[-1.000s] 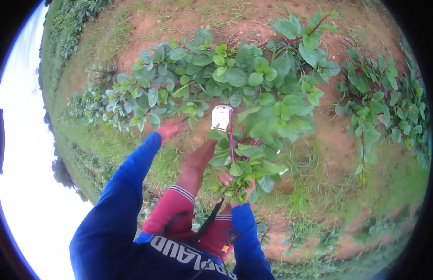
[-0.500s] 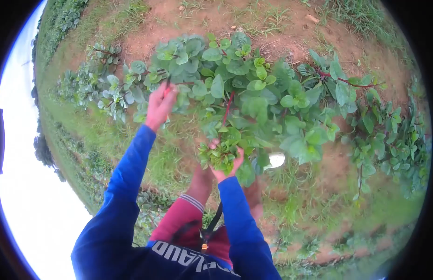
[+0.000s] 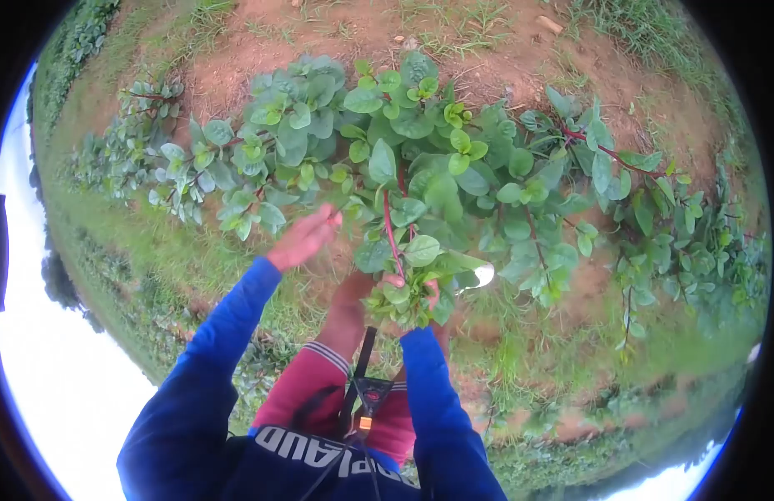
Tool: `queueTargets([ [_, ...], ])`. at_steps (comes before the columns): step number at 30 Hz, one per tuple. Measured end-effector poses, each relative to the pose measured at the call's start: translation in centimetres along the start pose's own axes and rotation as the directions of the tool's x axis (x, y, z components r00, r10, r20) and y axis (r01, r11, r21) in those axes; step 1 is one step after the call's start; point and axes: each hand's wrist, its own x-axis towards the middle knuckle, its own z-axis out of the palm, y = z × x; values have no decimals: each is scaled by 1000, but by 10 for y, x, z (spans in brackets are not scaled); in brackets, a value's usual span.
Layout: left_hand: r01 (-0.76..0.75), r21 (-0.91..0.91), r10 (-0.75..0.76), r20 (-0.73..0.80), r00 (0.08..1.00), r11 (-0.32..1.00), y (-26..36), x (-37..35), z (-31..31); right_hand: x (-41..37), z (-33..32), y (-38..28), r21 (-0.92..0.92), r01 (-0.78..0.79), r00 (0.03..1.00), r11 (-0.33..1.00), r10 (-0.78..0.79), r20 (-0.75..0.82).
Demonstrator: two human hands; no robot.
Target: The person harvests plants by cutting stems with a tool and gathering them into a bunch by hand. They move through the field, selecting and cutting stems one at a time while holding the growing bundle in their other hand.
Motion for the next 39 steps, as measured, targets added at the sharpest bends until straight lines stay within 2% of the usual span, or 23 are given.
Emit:
queueTargets([
  [2, -178, 232, 188, -24, 982, 956, -15, 59, -1, -8, 5, -4, -13, -16, 999, 1000, 16, -47],
  [4, -89, 290, 40, 171, 985, 953, 1, 110, -2, -14, 4, -6, -12, 5, 998, 1000, -6, -56],
  [8, -258, 561, 101, 295, 950, 787, -19, 189, 40, -17, 11, -8, 21, 24, 997, 999, -22, -79],
  [9, -256, 667, -62, 414, 908, 700, -34, 203, 47, -15, 14, -12, 55, 10, 998, 998, -6, -64],
  [10, -273, 757, -242, 491, 837, 593, -38, 212, 54, -15, 15, -18, 141, 25, 986, 990, -1, -167],
  [12, 71, 885, -727, 329, 603, 459, 32, 181, 44, -20, 9, -34, 137, 0, 985, 991, 23, -170],
  [13, 79, 931, -746, 233, 623, 356, 32, 159, 40, -20, 6, -42, 121, -53, 982, 991, 74, -177],
  [14, -70, 950, -712, 275, 646, 303, -13, 155, 25, -21, 3, -48, 136, -47, 984, 990, 69, -165],
  [16, 220, 907, -814, 188, 550, 358, 24, 119, 0, -37, 22, -63, 61, -136, 984, 989, 141, -104],
  [18, 347, 738, -709, 244, 662, 579, 71, 97, -17, -74, 65, -61, 54, -246, 969, 968, 247, -24],
  [20, 416, 437, -488, 62, 871, 798, 133, 89, -3, -129, 92, -60, 15, -212, 977, 977, 212, -17],
  [22, 170, 198, -181, 42, 983, 965, 212, 99, 22, -196, 114, -61, 14, -203, 978, 979, 202, 53],
  [24, -74, 195, 79, -18, 997, 978, 309, 117, 67, -270, 137, -64, 22, -186, 974, 982, 181, 133],
  [26, -321, 256, 338, -24, 941, 912, 368, 158, 115, -325, 157, -73, 35, -158, 962, 987, 146, 229],
  [29, -453, 489, 507, 27, 862, 745, 449, 192, 197, -360, 176, -105, 43, -84, 939, 996, 64, 339],
  [30, -460, 578, 540, 38, 841, 674, 458, 201, 218, -364, 208, -119, -70, 92, 982, 993, -79, 174],
  [31, -461, 579, 539, 43, 841, 673, 459, 203, 232, -327, 156, -153, -81, 19, 798, 997, 33, 602],
  [32, -462, 607, 548, 52, 835, 647, 458, 204, 246, -279, 108, -184, -124, -38, 429, 992, 128, 894],
  [33, -461, 636, 556, 59, 829, 619, 456, 204, 258, -238, 140, -194, -74, 5, 253, 997, 71, 965],
  [34, -497, 578, 605, 8, 796, 647, 443, 196, 268, -268, 160, -210, -184, 241, 761, 953, -68, 645],
  [35, -511, 495, 610, -49, 791, 702, 426, 183, 277, -260, 175, -220, -113, 350, 854, 930, -267, 447],
  [36, -526, 409, 612, -107, 783, 745, 411, 168, 286, -237, 191, -239, -72, 462, 873, 884, -439, 213],
  [39, -495, 467, 609, -125, 783, 733, 374, 117, 311, -155, 182, -287, -65, 456, 888, 888, -448, 107],
])
